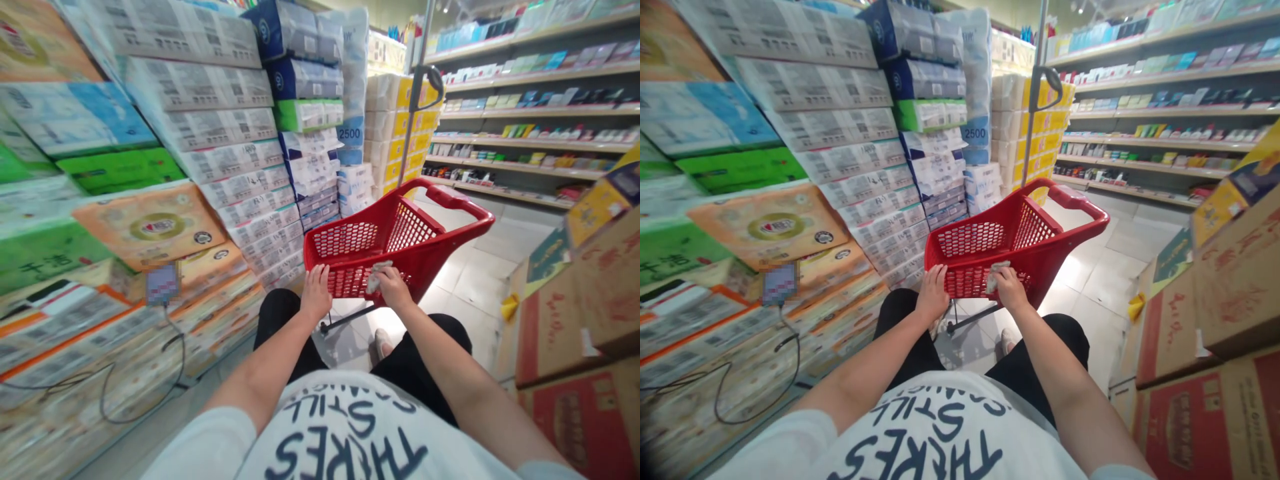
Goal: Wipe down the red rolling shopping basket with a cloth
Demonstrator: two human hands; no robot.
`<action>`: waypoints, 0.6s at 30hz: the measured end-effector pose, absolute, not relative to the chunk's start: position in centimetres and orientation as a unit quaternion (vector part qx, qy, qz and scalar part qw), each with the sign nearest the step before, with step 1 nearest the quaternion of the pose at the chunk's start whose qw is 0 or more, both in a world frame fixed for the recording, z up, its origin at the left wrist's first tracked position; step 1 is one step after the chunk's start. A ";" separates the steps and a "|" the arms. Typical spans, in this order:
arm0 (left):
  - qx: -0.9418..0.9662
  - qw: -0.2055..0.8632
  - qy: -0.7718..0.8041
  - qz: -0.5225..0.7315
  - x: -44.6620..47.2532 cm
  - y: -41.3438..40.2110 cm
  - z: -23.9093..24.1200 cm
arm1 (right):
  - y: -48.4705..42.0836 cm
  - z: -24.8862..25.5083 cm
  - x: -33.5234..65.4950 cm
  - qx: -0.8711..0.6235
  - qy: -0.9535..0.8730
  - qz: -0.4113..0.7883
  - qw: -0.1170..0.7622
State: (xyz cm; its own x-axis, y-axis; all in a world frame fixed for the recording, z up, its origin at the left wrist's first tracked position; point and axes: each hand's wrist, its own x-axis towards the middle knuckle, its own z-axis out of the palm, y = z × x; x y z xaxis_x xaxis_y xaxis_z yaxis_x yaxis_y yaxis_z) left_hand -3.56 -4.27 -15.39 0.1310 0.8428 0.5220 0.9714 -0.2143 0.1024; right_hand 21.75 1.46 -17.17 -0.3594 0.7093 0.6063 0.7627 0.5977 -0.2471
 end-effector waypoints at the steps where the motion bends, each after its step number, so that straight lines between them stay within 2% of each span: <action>1: -0.738 0.130 -0.614 -0.247 -3.5 -4.3 -15.5 | 1.5 -16.1 21.0 -0.430 -0.823 -0.050 0.367; 5: -0.734 0.118 -0.617 -0.258 -3.5 -4.5 -15.6 | 1.3 -13.6 18.6 -0.378 -0.832 -0.066 0.400; 12: -0.740 0.108 -0.609 -0.266 -4.0 -4.9 -15.7 | 0.6 -18.2 18.8 -0.439 -0.849 -0.022 0.293; 18: -0.731 0.109 -0.612 -0.281 -3.9 -4.9 -16.1 | 0.8 -17.6 17.4 -0.400 -0.859 -0.035 0.317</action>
State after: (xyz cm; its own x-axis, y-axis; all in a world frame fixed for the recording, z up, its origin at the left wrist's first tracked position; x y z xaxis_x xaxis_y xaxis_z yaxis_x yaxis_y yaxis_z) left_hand -3.86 -4.93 -16.11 0.0917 0.8338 0.5444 0.9561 -0.2264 0.1858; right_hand 17.40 0.81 -17.57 -0.4789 0.6652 0.5728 0.7101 0.6772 -0.1927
